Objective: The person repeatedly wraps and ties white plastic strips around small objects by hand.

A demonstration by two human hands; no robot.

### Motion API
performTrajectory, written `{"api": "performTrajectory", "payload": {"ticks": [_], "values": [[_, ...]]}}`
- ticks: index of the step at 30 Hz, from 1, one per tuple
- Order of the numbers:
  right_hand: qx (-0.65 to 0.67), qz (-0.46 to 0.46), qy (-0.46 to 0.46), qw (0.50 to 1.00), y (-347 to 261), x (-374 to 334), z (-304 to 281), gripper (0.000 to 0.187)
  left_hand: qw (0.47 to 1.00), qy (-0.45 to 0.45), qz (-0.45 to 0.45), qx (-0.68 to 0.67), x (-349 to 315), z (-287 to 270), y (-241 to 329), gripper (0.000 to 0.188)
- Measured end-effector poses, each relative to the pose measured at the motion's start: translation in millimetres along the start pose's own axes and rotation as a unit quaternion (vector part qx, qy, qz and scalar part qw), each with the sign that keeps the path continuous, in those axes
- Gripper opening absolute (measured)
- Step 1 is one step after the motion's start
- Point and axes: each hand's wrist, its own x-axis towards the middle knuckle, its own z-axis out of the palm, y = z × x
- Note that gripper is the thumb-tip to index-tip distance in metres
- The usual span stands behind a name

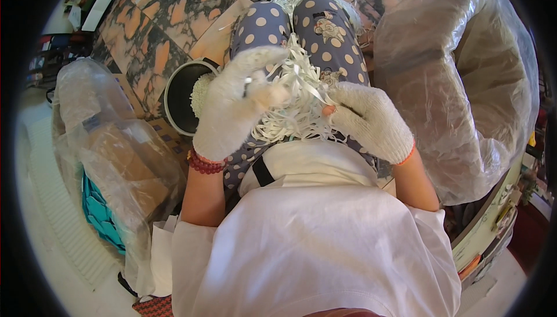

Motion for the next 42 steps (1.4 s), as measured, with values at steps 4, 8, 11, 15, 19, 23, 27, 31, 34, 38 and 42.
{"api": "performTrajectory", "payload": {"ticks": [4,8,11,15,19,23,27,31,34,38,42], "values": [[-0.038,-0.084,-0.003,0.996,-7.0,0.3,-5.0,0.013,0.921,-0.092,0.251,0.283,4.7,7.8,1.1,0.059],[0.069,0.024,-0.066,0.995,-7.7,1.7,-16.4,0.018,0.863,-0.125,0.274,0.406,7.4,9.4,-4.2,0.022],[0.029,0.057,-0.04,0.997,2.4,5.8,-18.4,0.018,0.918,-0.195,0.179,0.296,5.9,-8.5,-7.4,0.01],[0.029,0.043,0.135,0.989,8.7,6.3,-14.0,0.034,0.982,-0.185,-0.027,-0.018,-1.5,-25.9,-4.0,0.019],[0.054,-0.014,0.117,0.992,-12.3,9.5,-11.2,0.055,0.968,-0.238,-0.049,0.063,-0.6,-21.7,7.6,0.021],[0.058,-0.114,-0.001,0.992,-34.5,25.2,5.5,0.055,0.957,-0.263,0.067,0.103,0.8,-21.7,17.6,0.025],[0.002,-0.15,-0.04,0.988,-23.8,23.1,4.7,0.019,0.944,-0.24,0.074,-0.213,-3.8,-27.4,16.8,0.035],[-0.099,-0.045,-0.058,0.992,5.9,7.7,-2.3,0.018,0.991,-0.118,0.056,-0.043,-17.5,-43.6,21.3,0.047],[-0.077,-0.022,-0.041,0.996,17.8,2.3,-8.7,0.016,0.982,-0.143,0.044,-0.112,-14.4,-53.8,14.6,0.049],[-0.037,-0.015,0.086,0.995,1.7,6.6,-15.6,0.029,0.972,-0.173,0.014,-0.161,-11.2,-63.2,10.5,0.042],[0.07,-0.014,0.184,0.98,-33.9,9.2,-16.0,0.058,0.971,-0.158,-0.038,-0.175,-11.3,-47.0,15.7,0.039]]}}
